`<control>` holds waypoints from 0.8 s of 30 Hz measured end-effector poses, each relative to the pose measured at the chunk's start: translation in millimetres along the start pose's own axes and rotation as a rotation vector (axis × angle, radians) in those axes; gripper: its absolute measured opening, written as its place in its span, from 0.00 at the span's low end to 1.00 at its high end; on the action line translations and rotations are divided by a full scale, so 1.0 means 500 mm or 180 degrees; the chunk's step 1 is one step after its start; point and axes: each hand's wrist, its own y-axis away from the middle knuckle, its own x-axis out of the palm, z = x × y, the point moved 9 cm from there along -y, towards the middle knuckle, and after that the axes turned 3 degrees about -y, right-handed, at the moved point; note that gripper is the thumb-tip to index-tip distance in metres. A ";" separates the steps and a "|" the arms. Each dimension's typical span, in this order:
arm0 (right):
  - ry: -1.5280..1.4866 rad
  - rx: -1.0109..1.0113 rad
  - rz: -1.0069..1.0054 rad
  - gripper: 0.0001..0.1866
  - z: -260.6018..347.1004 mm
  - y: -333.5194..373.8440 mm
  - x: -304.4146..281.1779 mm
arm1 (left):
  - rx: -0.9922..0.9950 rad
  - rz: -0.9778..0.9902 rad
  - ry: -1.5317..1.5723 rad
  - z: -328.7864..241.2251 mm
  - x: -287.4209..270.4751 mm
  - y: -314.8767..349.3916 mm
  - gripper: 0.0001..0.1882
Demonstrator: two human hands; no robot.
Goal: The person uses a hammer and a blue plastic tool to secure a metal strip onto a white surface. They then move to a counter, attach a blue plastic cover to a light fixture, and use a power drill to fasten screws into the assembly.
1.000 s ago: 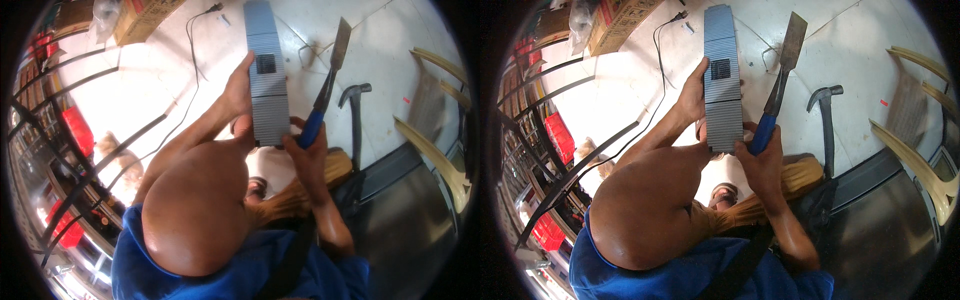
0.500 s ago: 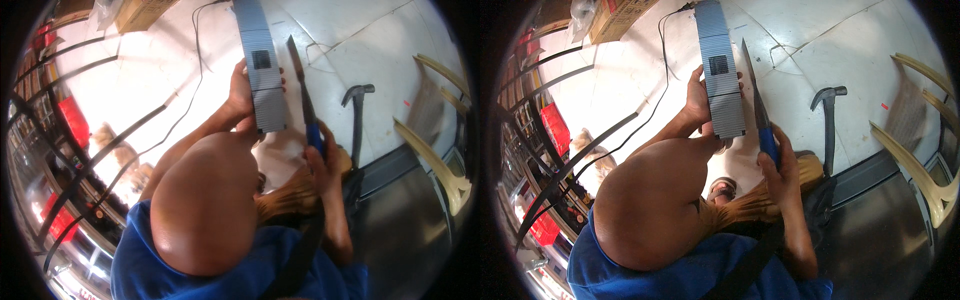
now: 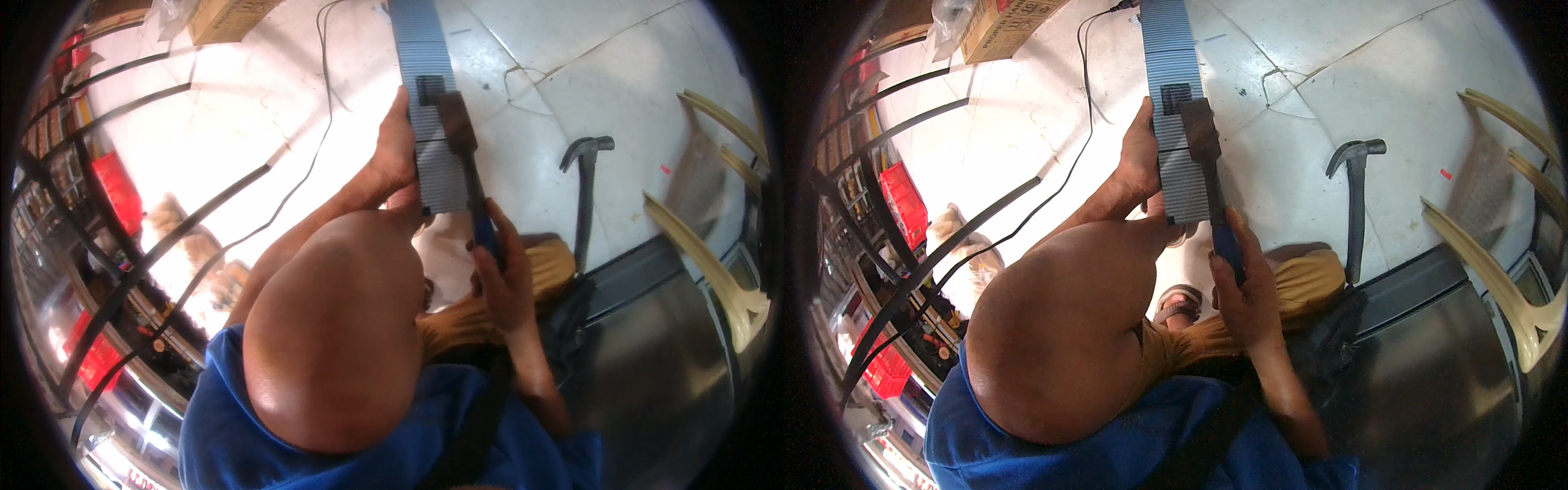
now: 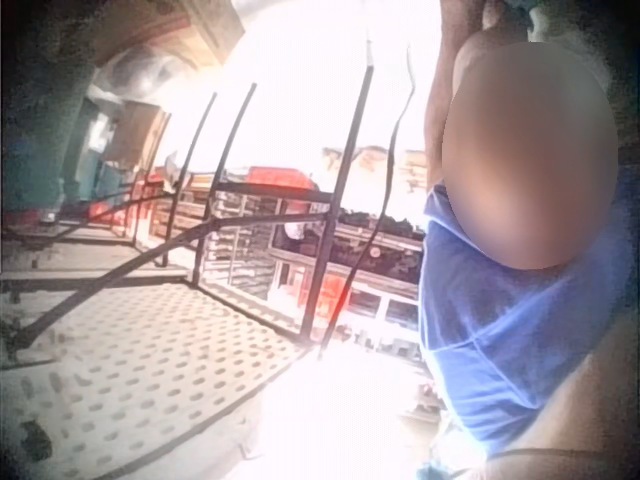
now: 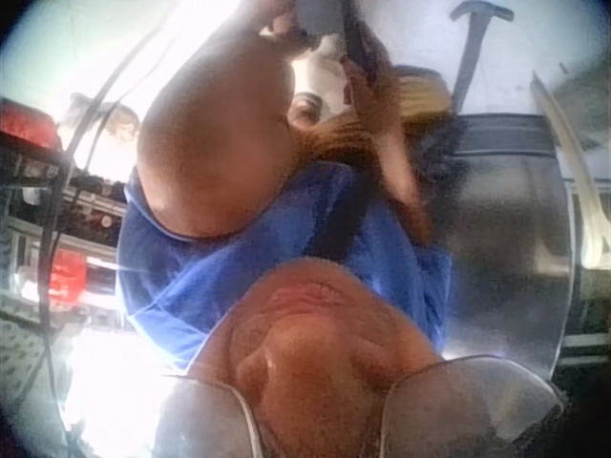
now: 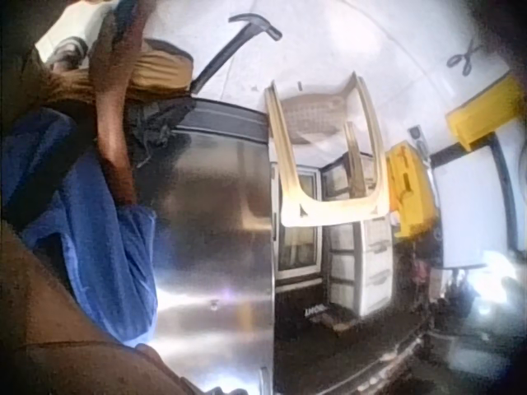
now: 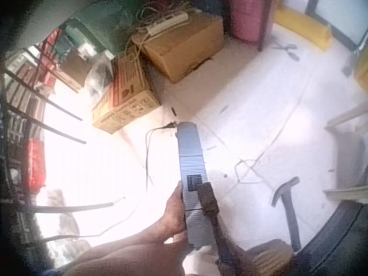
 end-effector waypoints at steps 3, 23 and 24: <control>0.0508 -0.0026 -0.0029 0.29 0.000 0.002 -0.010 | -0.0059 0.0051 -0.0154 -0.005 0.030 0.008 0.39; 0.1810 -0.1589 -0.0527 0.26 0.042 -0.050 0.002 | 0.0437 -0.0369 -0.0145 -0.011 0.031 -0.024 0.36; 0.1750 -0.1177 -0.0515 0.26 0.038 -0.056 -0.026 | 0.0477 -0.0498 -0.0308 0.005 -0.005 -0.054 0.35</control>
